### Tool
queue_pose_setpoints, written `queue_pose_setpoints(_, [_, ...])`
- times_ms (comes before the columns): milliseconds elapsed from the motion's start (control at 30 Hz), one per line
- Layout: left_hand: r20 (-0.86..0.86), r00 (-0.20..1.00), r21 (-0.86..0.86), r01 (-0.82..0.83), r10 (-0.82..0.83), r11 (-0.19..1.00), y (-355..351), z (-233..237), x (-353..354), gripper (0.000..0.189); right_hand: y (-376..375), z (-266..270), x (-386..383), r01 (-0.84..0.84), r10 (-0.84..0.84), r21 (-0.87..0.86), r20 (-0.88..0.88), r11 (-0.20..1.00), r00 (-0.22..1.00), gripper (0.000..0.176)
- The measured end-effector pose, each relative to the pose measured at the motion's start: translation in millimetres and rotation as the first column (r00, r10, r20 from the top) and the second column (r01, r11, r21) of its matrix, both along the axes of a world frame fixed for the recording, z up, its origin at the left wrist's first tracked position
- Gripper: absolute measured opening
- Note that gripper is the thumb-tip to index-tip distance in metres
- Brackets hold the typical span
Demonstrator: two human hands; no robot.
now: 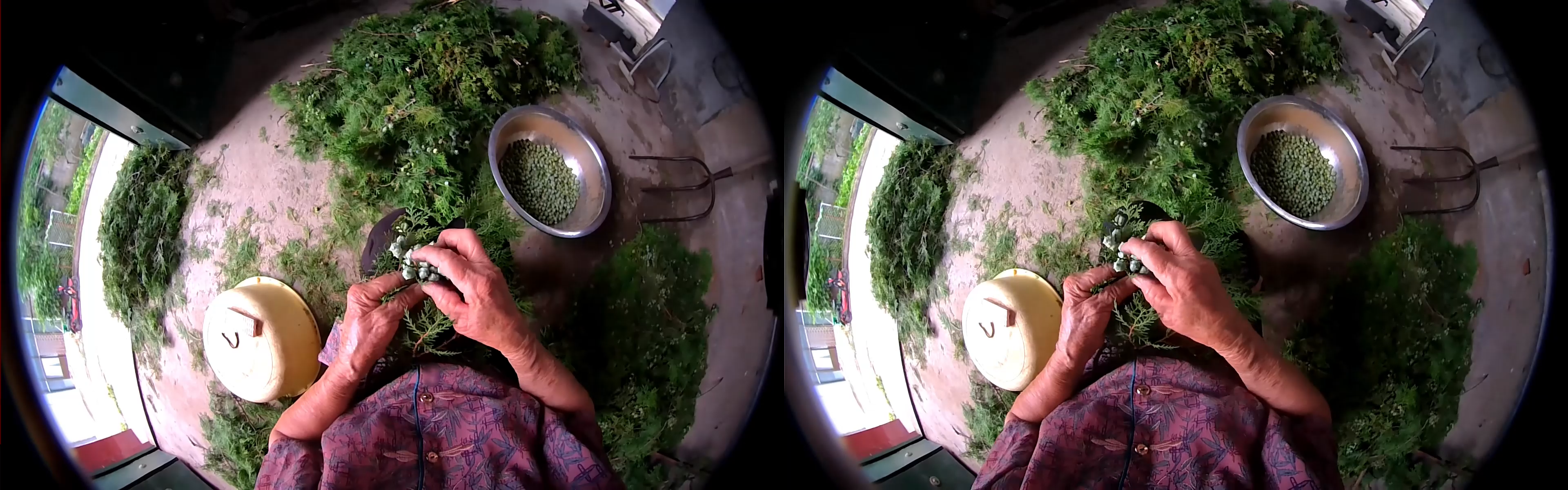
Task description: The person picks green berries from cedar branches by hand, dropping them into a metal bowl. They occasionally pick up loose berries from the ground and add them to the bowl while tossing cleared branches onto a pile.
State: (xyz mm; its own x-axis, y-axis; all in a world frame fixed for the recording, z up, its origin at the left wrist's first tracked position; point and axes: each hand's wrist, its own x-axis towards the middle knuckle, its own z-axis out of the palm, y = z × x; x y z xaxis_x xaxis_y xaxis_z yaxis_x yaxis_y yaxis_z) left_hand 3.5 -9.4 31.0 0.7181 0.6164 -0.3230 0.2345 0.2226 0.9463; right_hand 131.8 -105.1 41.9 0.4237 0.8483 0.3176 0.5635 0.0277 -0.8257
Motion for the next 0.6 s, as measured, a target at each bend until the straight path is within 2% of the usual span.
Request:
queue_pose_setpoints(100, [-0.012,0.999,0.065,0.032,-0.032,0.997,0.2,1.0,-0.5,0.008,-0.8,-6.2,5.0,-0.051,0.050,0.056,0.016,0.997,0.999,0.031])
queue_pose_setpoints(167, [-0.022,0.999,0.082,0.042,-0.041,0.996,-0.7,4.7,0.6,0.009,-1.3,-4.8,4.8,-0.073,0.073,0.035,0.001,0.997,0.997,0.030])
queue_pose_setpoints(300, [-0.054,0.997,0.069,0.050,-0.046,0.996,-1.8,-1.8,-2.4,0.011,-3.0,-7.3,4.0,-0.079,0.079,-0.032,-0.022,0.996,0.997,0.029])
queue_pose_setpoints(367, [-0.043,0.999,0.032,0.031,-0.030,0.999,-3.1,0.3,-1.7,0.012,-3.5,-10.4,5.3,-0.084,0.083,-0.002,-0.069,0.996,0.994,0.032])
queue_pose_setpoints(500, [-0.062,0.996,0.080,0.072,-0.067,0.994,-1.7,-3.3,-2.9,0.012,-3.8,-9.7,1.5,-0.061,0.062,0.013,-0.082,0.998,0.995,0.030])
queue_pose_setpoints(600, [-0.071,0.995,0.062,0.081,-0.076,0.995,-2.1,-4.0,-2.4,0.012,-6.5,-6.8,6.7,-0.107,0.100,-0.043,-0.144,0.993,0.984,0.028])
